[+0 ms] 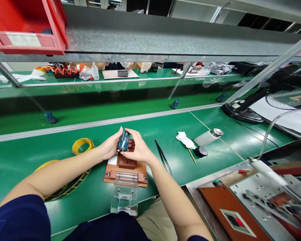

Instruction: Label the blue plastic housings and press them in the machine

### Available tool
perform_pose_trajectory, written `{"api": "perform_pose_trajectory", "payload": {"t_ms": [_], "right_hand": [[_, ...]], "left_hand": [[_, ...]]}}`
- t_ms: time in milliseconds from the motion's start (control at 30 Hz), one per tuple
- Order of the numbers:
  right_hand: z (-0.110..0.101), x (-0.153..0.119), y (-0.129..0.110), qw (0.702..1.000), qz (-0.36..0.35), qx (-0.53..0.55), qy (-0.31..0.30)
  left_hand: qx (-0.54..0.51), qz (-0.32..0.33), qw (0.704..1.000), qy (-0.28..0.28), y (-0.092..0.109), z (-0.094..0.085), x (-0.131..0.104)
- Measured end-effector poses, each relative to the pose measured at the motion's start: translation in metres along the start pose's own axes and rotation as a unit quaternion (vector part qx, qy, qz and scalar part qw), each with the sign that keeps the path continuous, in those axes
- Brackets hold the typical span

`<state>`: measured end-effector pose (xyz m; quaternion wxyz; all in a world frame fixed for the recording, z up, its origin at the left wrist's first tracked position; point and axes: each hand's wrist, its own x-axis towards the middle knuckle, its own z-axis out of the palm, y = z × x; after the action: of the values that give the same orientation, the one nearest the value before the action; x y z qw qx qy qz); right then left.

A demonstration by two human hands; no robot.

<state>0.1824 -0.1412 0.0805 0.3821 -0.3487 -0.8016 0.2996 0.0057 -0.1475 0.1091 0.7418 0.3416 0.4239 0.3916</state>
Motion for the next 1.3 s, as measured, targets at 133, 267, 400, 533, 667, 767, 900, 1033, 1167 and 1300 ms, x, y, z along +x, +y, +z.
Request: {"api": "perform_pose_trajectory", "payload": {"t_ms": [133, 267, 400, 533, 667, 767, 900, 1033, 1167, 1300], "right_hand": [[-0.009, -0.013, 0.012, 0.995, 0.088, -0.015, -0.052], [-0.009, -0.020, 0.010, 0.996, 0.074, -0.023, -0.047], [0.002, -0.018, -0.018, 0.998, -0.029, -0.050, -0.021], [0.006, -0.019, -0.044, 0.989, -0.109, -0.095, -0.015], [0.004, -0.023, -0.052, 0.990, -0.107, -0.095, -0.006], [0.003, -0.025, -0.053, 0.993, -0.089, -0.071, 0.014], [-0.001, -0.024, -0.043, 0.996, -0.070, -0.046, 0.024], [-0.012, -0.023, -0.012, 0.998, 0.062, 0.017, 0.014], [-0.014, -0.027, 0.014, 0.988, 0.141, 0.046, -0.052], [-0.009, -0.029, 0.018, 0.989, 0.121, 0.011, -0.088]], "left_hand": [[0.165, 0.075, 0.980, 0.080, 0.000, -0.032, -0.043], [0.218, 0.053, 0.973, 0.062, -0.012, -0.049, -0.073], [0.169, 0.076, 0.982, 0.036, -0.020, -0.027, -0.074], [0.159, 0.088, 0.983, -0.038, -0.018, -0.004, -0.068], [0.109, 0.078, 0.989, -0.056, -0.017, -0.001, -0.070], [0.028, 0.031, 0.999, -0.027, -0.018, -0.006, -0.071], [0.030, 0.018, 0.999, 0.020, -0.017, -0.017, -0.076], [0.149, 0.036, 0.986, 0.064, -0.015, -0.033, -0.094], [0.299, -0.011, 0.954, 0.015, -0.021, -0.041, -0.123], [0.377, -0.053, 0.922, -0.078, -0.048, -0.039, -0.147]]}}
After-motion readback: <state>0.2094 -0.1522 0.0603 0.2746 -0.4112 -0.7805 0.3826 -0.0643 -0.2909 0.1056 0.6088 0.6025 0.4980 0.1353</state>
